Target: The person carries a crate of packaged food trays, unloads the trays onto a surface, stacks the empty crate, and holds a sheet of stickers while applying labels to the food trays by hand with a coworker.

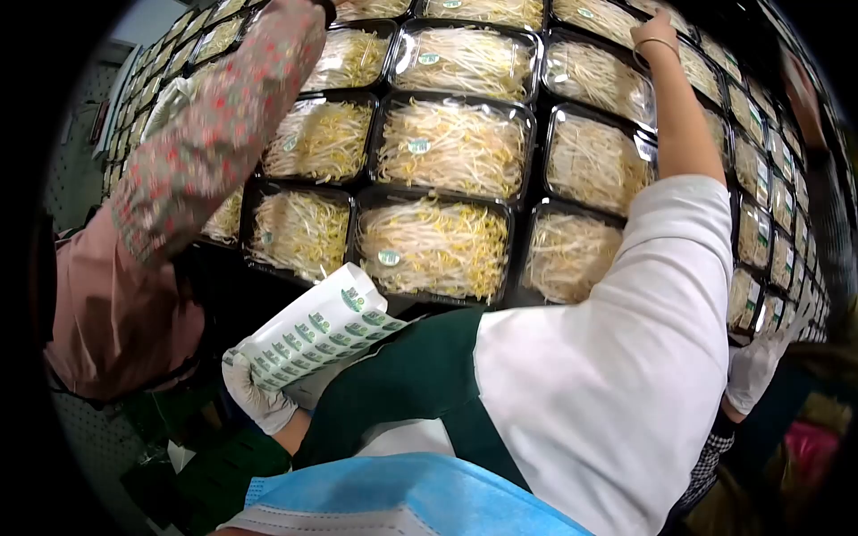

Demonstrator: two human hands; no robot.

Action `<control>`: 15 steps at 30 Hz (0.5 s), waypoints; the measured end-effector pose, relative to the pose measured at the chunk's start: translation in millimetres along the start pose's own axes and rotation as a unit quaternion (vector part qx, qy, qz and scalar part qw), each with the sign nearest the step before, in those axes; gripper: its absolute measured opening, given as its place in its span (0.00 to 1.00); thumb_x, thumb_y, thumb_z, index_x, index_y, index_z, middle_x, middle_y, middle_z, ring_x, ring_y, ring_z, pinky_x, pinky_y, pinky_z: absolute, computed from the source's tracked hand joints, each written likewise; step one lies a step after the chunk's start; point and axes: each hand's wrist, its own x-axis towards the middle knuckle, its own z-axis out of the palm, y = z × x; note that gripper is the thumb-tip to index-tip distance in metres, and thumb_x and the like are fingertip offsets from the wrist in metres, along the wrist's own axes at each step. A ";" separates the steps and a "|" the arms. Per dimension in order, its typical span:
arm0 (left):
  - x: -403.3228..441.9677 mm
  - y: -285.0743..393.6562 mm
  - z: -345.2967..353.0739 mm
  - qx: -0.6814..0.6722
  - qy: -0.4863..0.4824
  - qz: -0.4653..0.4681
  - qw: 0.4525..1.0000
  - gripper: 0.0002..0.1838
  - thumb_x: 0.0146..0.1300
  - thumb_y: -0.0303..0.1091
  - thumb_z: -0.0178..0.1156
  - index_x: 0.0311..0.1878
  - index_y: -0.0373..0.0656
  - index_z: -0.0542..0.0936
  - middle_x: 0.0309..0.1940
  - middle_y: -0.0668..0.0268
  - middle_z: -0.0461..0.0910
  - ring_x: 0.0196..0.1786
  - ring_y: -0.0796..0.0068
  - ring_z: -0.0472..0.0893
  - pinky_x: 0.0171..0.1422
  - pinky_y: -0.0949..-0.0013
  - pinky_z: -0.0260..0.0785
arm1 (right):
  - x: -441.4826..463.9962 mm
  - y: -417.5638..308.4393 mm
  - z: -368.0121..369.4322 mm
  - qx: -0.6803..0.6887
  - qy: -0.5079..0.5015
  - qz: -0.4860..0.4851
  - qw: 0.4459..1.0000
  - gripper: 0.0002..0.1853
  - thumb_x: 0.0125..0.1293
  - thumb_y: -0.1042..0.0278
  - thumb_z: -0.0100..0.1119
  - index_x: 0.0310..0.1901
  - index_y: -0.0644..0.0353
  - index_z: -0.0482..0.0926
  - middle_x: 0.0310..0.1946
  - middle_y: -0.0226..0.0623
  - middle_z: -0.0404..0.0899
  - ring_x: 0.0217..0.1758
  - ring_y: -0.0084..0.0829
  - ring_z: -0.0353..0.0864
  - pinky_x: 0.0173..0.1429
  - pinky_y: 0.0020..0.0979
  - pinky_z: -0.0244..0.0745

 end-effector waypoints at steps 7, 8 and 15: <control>7.4 1.7 -3.2 -0.027 -0.102 0.010 0.994 0.07 0.57 0.25 0.50 0.39 0.34 0.72 0.34 0.59 0.77 0.34 0.71 0.79 0.40 0.71 0.72 | -102.3 0.7 -2.7 0.554 -0.119 -0.168 0.807 0.31 0.51 0.79 0.57 0.57 0.64 0.55 0.49 0.48 0.69 0.51 0.34 0.72 0.52 0.29 0.69; 8.6 0.4 -3.2 -0.030 -0.100 0.009 0.994 0.07 0.57 0.25 0.50 0.39 0.34 0.72 0.34 0.59 0.77 0.34 0.71 0.79 0.40 0.71 0.72 | -107.3 -4.9 -2.1 0.532 -0.097 -0.195 0.819 0.30 0.52 0.78 0.56 0.56 0.65 0.55 0.49 0.48 0.69 0.52 0.34 0.72 0.53 0.29 0.69; 9.9 5.9 30.1 0.040 -0.170 -0.047 0.983 0.08 0.52 0.22 0.50 0.36 0.32 0.74 0.34 0.56 0.78 0.34 0.71 0.77 0.43 0.72 0.69 | -127.6 -1.6 -30.7 -0.014 0.041 -0.109 0.993 0.26 0.51 0.51 0.54 0.50 0.55 0.68 0.47 0.46 0.71 0.52 0.42 0.69 0.54 0.37 0.64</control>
